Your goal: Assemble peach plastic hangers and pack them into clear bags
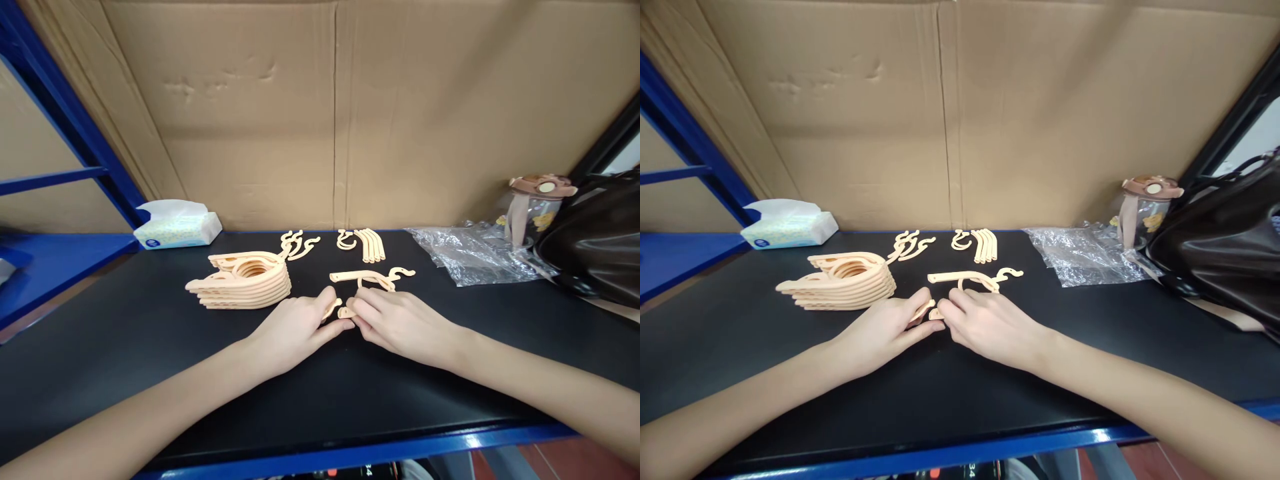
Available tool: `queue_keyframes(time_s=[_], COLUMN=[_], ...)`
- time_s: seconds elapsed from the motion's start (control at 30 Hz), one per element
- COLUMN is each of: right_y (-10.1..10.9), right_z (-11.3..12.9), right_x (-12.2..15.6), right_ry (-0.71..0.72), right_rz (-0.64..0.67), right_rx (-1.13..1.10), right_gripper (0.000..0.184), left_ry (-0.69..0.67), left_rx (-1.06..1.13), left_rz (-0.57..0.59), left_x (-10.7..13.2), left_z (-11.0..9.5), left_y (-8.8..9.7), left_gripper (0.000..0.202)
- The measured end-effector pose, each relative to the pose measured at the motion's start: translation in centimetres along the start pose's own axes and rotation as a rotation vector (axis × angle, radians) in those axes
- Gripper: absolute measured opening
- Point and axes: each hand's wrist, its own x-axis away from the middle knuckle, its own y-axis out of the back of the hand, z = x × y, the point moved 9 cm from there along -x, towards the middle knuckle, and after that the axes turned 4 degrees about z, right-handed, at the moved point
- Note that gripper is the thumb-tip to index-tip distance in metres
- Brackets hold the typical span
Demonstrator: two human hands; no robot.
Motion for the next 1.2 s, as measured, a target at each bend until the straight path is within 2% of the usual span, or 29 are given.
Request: queue_keyframes(time_s=[0.17, 0.4, 0.7, 0.83, 1.0, 1.2], right_y=[-0.5, -0.1, 0.0, -0.1, -0.3, -0.2], right_z=[-0.6, -0.9, -1.0, -1.1, -1.4, -1.7], right_x=[-0.2, -0.2, 0.0, 0.0, 0.1, 0.2], right_ry=[-0.050, -0.071, -0.061, -0.067, -0.081, -0.096], right_rz=[0.056, 0.034, 0.059, 0.074, 0.091, 0.105], right_rx=[-0.087, -0.227, -0.352, -0.407, -0.471, -0.517], right_gripper=[0.018, 0.017, 0.022, 0.023, 0.020, 0.021], left_ry=[-0.026, -0.052, -0.104, -0.164, -0.233, -0.233], left_rx=[0.011, -0.001, -0.306, -0.443, -0.539, -0.596], left_rz=[0.001, 0.000, 0.045, 0.018, -0.074, -0.133], left_x=[0.1, 0.2, 0.6, 0.7, 0.9, 1.1], left_z=[-0.3, -0.7, -1.1, -1.7, -2.4, -2.7], left_y=[0.1, 0.3, -0.3, -0.4, -0.2, 0.3], left_gripper=[0.031, 0.026, 0.026, 0.028, 0.032, 0.027])
